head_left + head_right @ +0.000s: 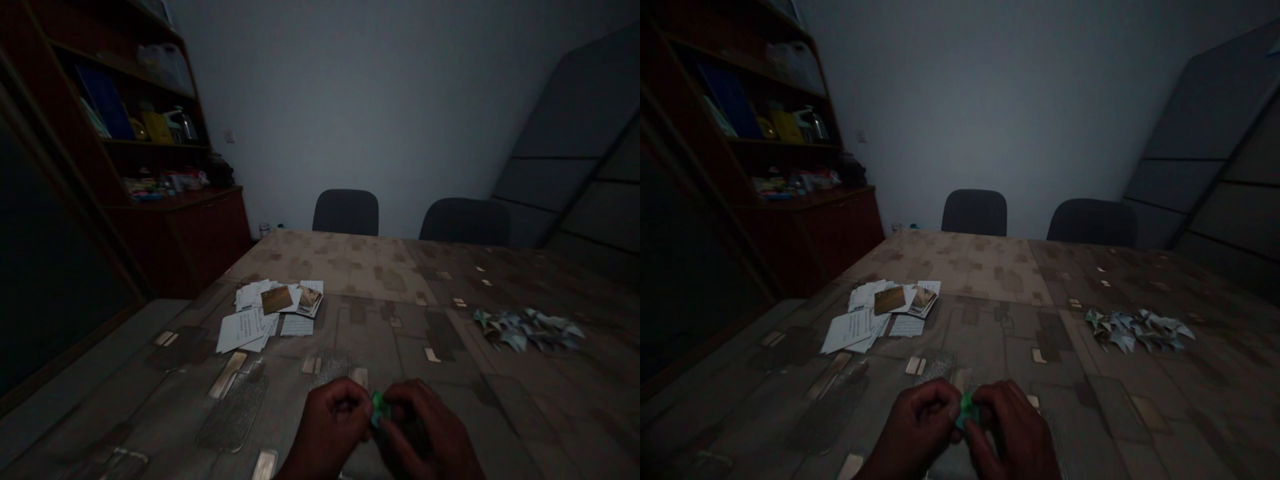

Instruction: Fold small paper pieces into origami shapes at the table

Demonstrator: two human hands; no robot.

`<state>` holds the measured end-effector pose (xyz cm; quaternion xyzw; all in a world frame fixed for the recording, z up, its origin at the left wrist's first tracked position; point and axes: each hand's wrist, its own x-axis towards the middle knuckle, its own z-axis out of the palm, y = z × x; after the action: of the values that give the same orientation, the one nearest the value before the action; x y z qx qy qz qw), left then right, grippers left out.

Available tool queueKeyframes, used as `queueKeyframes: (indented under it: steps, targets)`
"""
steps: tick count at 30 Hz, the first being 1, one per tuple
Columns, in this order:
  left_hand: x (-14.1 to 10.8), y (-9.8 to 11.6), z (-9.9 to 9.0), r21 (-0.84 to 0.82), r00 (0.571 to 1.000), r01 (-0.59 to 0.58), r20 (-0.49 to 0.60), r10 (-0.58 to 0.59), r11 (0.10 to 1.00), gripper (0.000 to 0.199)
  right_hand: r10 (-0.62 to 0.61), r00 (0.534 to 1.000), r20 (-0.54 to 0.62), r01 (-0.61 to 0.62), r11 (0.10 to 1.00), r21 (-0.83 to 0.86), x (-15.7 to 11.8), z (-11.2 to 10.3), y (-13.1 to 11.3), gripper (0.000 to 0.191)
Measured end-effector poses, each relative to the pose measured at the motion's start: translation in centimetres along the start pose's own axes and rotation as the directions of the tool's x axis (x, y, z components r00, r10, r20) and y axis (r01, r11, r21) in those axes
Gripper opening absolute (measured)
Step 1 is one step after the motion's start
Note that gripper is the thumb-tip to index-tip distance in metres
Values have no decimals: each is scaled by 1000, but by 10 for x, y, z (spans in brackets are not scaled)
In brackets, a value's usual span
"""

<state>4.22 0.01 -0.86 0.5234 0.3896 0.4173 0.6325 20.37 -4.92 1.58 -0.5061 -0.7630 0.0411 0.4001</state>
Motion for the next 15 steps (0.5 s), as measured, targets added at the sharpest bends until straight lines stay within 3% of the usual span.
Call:
queueKeyframes:
  steps: [5, 9, 15]
  targets:
    - [-7, 12, -4, 181, 978, -207, 73, 196, 961, 10, 8, 1000, -5, -8, 1000, -20, 0, 3, -1, 14]
    - [-9, 17, -8, 298, 938, -345, 140, 317, 890, 12, 1, 1000, -13, -1, 1000, -31, -1, 2, 1, 15]
    - [-6, 19, -8, 299, 937, -350, 131, 325, 888, 13, 46, 999, -14, -45, 998, 43, -2, 4, 0, 14]
